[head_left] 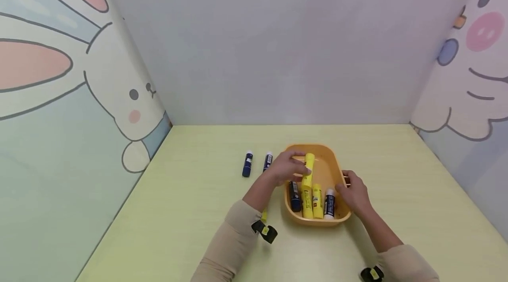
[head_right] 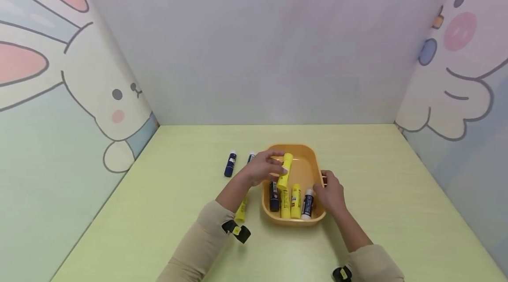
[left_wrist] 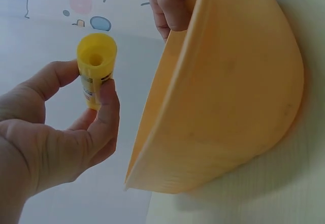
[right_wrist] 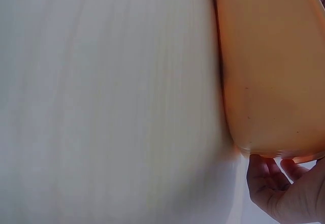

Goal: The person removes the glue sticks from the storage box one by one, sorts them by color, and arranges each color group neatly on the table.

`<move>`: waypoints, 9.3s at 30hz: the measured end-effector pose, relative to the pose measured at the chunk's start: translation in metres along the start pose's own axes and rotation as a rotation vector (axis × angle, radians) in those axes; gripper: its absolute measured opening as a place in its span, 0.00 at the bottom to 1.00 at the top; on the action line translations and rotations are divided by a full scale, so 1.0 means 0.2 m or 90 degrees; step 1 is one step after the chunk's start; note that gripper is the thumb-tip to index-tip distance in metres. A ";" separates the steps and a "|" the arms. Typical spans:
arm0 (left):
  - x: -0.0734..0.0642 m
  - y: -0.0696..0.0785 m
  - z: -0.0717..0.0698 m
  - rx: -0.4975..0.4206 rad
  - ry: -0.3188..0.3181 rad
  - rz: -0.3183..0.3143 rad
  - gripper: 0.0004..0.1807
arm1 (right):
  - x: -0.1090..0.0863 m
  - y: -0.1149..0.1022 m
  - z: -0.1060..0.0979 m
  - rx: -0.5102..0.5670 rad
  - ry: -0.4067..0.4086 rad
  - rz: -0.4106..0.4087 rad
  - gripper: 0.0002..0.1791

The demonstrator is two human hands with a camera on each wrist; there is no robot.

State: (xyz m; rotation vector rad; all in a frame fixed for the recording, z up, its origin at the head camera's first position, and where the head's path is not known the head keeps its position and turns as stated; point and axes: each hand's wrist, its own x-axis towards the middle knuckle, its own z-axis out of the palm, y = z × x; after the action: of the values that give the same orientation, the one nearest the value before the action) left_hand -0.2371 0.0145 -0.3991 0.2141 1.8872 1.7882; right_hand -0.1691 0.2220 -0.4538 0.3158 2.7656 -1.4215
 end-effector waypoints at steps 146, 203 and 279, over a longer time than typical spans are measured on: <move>-0.34 -0.16 -0.37 0.102 0.111 -0.056 0.25 | -0.03 0.00 0.00 0.034 -0.003 0.012 0.28; 0.04 0.04 0.04 0.060 -0.015 -0.080 0.23 | -0.03 0.00 0.00 0.021 0.006 0.005 0.27; 0.22 0.06 0.18 0.113 -0.033 -0.320 0.11 | -0.02 -0.02 0.00 0.028 0.004 0.007 0.27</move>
State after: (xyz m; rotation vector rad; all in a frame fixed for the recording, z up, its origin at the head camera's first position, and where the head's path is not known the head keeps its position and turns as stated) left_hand -0.2600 0.0685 -0.3979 -0.1411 1.8573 1.2707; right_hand -0.1662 0.2195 -0.4499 0.3378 2.7367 -1.4827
